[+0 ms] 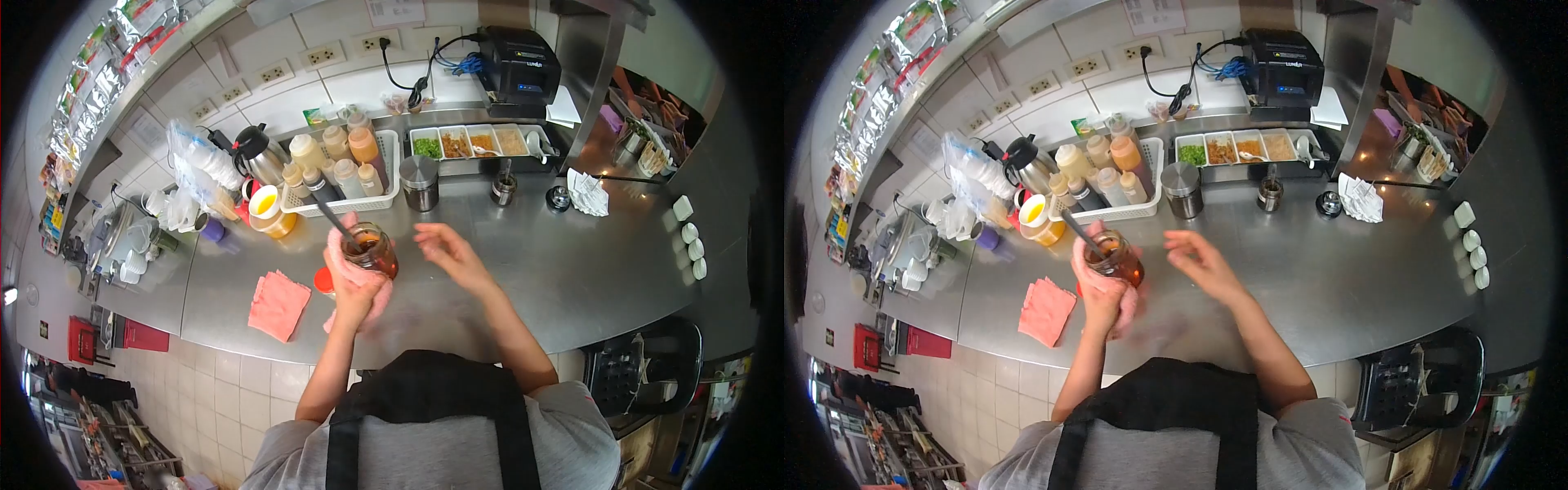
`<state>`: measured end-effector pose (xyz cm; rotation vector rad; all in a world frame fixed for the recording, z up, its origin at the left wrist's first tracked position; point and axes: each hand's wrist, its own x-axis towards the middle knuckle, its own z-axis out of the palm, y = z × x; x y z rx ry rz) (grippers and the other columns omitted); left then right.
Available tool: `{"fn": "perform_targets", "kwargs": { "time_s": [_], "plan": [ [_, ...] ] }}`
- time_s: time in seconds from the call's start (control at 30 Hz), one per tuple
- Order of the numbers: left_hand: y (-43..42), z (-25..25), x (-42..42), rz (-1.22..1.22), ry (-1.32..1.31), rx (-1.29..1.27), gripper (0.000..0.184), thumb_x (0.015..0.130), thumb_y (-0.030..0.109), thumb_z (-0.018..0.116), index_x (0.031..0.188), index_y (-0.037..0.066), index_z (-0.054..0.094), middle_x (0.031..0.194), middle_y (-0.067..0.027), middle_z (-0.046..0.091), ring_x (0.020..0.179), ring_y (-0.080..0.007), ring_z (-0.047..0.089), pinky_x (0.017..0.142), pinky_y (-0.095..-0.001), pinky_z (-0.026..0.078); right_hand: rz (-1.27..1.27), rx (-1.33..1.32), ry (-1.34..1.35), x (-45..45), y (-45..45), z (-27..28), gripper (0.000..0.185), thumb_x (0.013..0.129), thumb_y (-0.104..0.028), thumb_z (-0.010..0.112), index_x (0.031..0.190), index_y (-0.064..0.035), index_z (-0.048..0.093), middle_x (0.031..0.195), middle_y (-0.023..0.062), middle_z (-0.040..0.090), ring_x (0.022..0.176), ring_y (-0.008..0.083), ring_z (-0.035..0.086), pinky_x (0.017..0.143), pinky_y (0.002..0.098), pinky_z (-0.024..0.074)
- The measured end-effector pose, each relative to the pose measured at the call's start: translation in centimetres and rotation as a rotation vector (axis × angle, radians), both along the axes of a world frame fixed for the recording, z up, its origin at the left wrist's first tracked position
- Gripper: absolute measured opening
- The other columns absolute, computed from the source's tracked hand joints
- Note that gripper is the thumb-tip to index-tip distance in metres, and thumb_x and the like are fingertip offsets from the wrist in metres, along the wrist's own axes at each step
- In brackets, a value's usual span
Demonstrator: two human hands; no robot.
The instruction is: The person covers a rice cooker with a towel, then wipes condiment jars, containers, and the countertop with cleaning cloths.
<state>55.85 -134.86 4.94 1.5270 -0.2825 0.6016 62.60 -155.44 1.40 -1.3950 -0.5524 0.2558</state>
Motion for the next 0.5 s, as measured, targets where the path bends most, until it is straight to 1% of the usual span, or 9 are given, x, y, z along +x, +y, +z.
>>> {"fn": "perform_targets", "kwargs": {
  "time_s": [0.03,0.1,0.13,0.17,0.2,0.27,0.3,0.4,0.5],
  "plan": [
    [-0.5,-0.4,-0.1,-0.069,-0.001,-0.087,0.105,0.075,0.04,0.084,0.147,0.002,0.018,0.153,-0.0154,0.03,0.131,-0.0296,0.045,0.106,-0.0469,0.043,0.064,0.024,-0.038,-0.9,0.8,1.7,0.057,0.092,-0.022,0.069,0.143,-0.0104,0.045,0.129,0.0066,0.055,0.112,0.0165,0.055,0.091,0.0317,0.0482],
    [-0.6,-1.3,-0.1,-0.061,-0.004,-0.029,0.1,0.076,0.041,0.084,0.145,0.002,0.022,0.148,-0.0142,0.035,0.13,-0.0267,0.045,0.107,-0.043,0.04,0.19,0.072,-0.116,-2.4,2.1,4.1,0.068,0.09,-0.023,0.072,0.148,-0.0111,0.037,0.137,0.008,0.048,0.118,0.0196,0.053,0.094,0.0342,0.0486],
    [-0.6,-1.8,-0.1,-0.056,-0.005,0.0,0.098,0.077,0.041,0.083,0.144,0.002,0.024,0.146,-0.0136,0.038,0.129,-0.0252,0.046,0.108,-0.0411,0.039,0.168,0.019,-0.141,-2.7,2.3,4.3,0.072,0.089,-0.024,0.073,0.149,-0.0111,0.035,0.139,0.0089,0.046,0.12,0.0211,0.052,0.095,0.0349,0.0485],
    [-0.9,-2.4,-0.1,-0.066,0.012,-0.038,0.093,0.078,0.044,0.082,0.142,0.003,0.028,0.139,-0.0119,0.043,0.128,-0.0216,0.046,0.109,-0.0378,0.035,0.146,-0.034,-0.167,-2.9,2.5,4.4,0.076,0.088,-0.025,0.074,0.15,-0.0111,0.033,0.141,0.0098,0.043,0.122,0.0225,0.051,0.096,0.0356,0.0485],
    [-0.9,-3.2,0.0,-0.084,0.023,-0.07,0.092,0.079,0.044,0.081,0.142,0.003,0.028,0.138,-0.0112,0.043,0.128,-0.0213,0.046,0.108,-0.0374,0.036,0.125,-0.089,-0.195,-3.0,2.6,4.5,0.079,0.087,-0.026,0.076,0.151,-0.0111,0.031,0.143,0.0107,0.041,0.123,0.024,0.05,0.098,0.0362,0.0485],
    [-0.8,-4.7,0.2,-0.12,0.046,-0.136,0.09,0.08,0.043,0.08,0.141,0.003,0.027,0.135,-0.0097,0.045,0.127,-0.0207,0.046,0.107,-0.0366,0.037,0.1,-0.064,-0.074,-3.4,2.5,4.9,0.083,0.082,-0.024,0.08,0.149,-0.009,0.032,0.14,0.0113,0.045,0.126,0.0223,0.049,0.1,0.0379,0.048],
    [-0.9,-4.4,0.0,-0.143,0.075,-0.121,0.082,0.084,0.038,0.078,0.14,0.004,0.03,0.133,-0.0087,0.046,0.125,-0.0192,0.047,0.106,-0.035,0.039,0.084,-0.038,-0.042,-3.7,2.5,5.0,0.083,0.081,-0.022,0.081,0.148,-0.0087,0.033,0.139,0.011,0.046,0.126,0.0214,0.049,0.1,0.0376,0.0479],
    [-1.5,-4.8,0.2,-0.121,0.079,-0.115,0.068,0.087,0.029,0.076,0.136,0.003,0.038,0.128,-0.0075,0.051,0.121,-0.0171,0.05,0.102,-0.0328,0.04,0.061,0.014,0.001,-3.7,2.1,5.3,0.083,0.078,-0.017,0.084,0.144,-0.0069,0.034,0.134,0.0097,0.05,0.124,0.0189,0.051,0.1,0.0364,0.0474],
    [-1.8,-4.7,0.6,-0.074,0.081,-0.126,0.043,0.09,0.017,0.071,0.124,0.0,0.052,0.116,-0.0062,0.058,0.112,-0.0151,0.054,0.098,-0.0309,0.043,-0.014,-0.016,-0.001,-3.7,1.5,5.1,0.08,0.077,-0.013,0.084,0.14,-0.005,0.035,0.129,0.0086,0.054,0.12,0.0176,0.053,0.1,0.0348,0.0472]
  ]
}}
